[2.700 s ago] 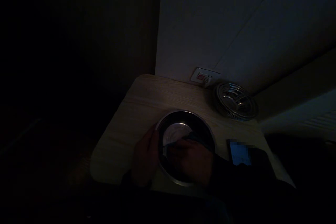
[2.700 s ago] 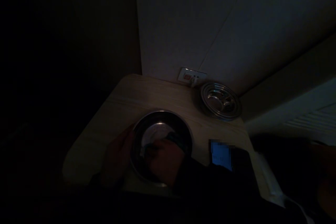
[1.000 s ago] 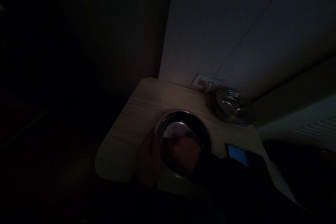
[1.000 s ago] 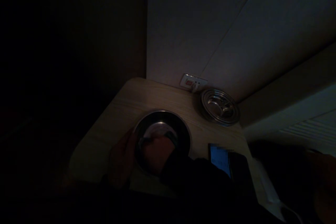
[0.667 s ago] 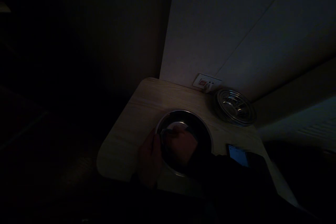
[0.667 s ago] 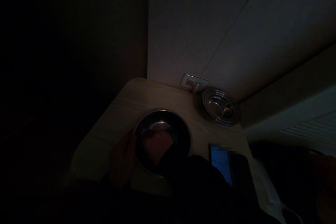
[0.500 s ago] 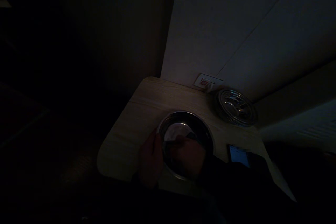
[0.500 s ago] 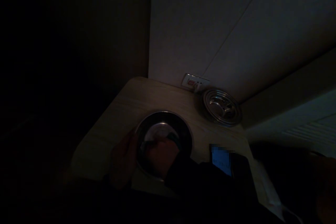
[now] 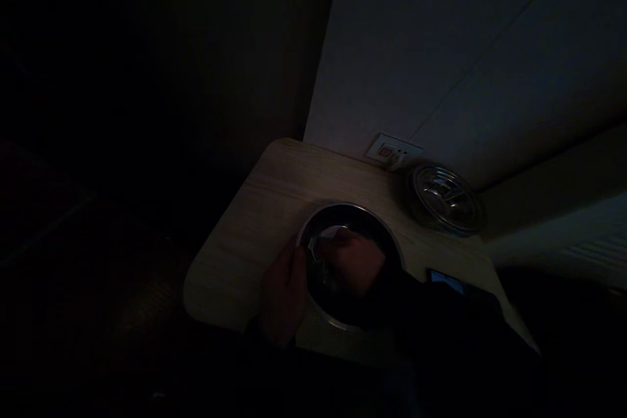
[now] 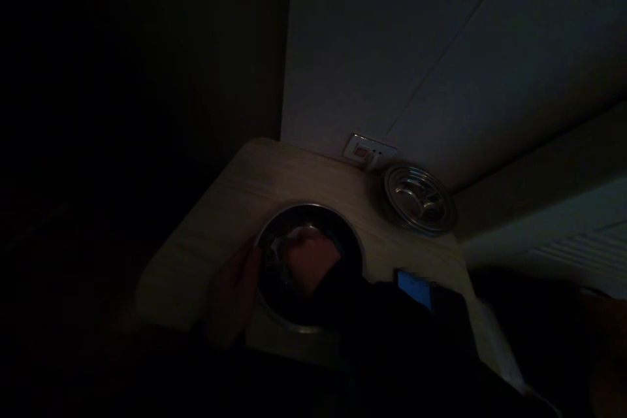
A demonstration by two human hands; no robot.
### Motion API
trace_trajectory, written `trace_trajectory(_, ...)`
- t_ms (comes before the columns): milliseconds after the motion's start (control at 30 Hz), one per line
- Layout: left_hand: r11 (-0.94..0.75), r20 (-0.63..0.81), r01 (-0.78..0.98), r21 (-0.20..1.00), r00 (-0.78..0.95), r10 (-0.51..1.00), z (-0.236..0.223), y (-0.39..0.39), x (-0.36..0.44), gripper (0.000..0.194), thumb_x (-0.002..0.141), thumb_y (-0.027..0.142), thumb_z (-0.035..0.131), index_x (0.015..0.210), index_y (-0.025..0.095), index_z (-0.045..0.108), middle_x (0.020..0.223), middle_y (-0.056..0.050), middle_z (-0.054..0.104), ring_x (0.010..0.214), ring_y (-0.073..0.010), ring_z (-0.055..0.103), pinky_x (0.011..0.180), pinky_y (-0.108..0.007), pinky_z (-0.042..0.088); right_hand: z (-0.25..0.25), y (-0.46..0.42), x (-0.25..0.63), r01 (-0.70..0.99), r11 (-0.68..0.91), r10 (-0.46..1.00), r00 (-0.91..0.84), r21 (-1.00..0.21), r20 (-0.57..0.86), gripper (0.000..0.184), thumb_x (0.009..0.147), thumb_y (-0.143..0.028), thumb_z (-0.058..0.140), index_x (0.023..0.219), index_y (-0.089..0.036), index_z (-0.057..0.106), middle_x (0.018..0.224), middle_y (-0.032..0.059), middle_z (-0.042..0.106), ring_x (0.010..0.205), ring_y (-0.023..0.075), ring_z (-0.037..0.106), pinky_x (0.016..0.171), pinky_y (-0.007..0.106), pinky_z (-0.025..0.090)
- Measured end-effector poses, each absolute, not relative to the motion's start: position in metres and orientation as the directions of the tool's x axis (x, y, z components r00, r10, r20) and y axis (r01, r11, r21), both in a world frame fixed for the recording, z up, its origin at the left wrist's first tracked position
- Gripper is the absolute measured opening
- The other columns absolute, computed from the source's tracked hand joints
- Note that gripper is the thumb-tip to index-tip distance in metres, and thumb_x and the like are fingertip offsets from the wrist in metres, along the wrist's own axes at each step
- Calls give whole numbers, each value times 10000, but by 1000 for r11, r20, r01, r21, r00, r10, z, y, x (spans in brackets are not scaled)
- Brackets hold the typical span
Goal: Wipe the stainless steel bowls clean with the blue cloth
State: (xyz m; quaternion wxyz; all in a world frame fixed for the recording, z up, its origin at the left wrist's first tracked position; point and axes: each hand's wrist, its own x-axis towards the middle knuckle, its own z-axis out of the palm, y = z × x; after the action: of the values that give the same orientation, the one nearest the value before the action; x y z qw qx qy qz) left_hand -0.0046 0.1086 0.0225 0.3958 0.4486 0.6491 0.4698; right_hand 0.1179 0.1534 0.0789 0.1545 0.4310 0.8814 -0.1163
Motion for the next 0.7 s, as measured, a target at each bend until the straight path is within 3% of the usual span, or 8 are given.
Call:
trace_trajectory(233,192,-120,209,959,-314,942,23,108,-3,389,861,349,369,1085,150,617,1086,-78,663,990,-193,612,834,-274,473,75,146,119,723,686,641,-652,-80,-404,185,855,-159,468,901,-162,647,898,68,670,883,201,539,725,277,422)
trace_trajectory(400,177,-113,202,963,-293,949,23,107,-4,395,859,352,374,1110,153,605,1109,-74,653,1018,-190,599,857,-271,462,72,150,120,768,640,721,-608,-15,-332,204,871,-153,456,943,-138,646,915,86,665,947,203,516,766,285,416)
trace_trajectory(600,192,-131,181,965,-302,944,24,108,-3,375,857,351,378,1073,169,624,1086,-63,664,986,-187,613,816,-263,479,70,144,121,724,689,671,-655,-34,-349,183,873,-186,481,936,-177,652,970,52,667,880,199,524,731,293,424)
trace_trajectory(700,178,-117,197,964,-286,951,24,107,-4,382,857,348,377,1088,159,615,1094,-69,661,1002,-190,607,834,-268,472,71,149,120,757,653,716,-618,-1,-324,183,866,-163,483,937,-149,651,944,70,672,915,208,517,758,291,419)
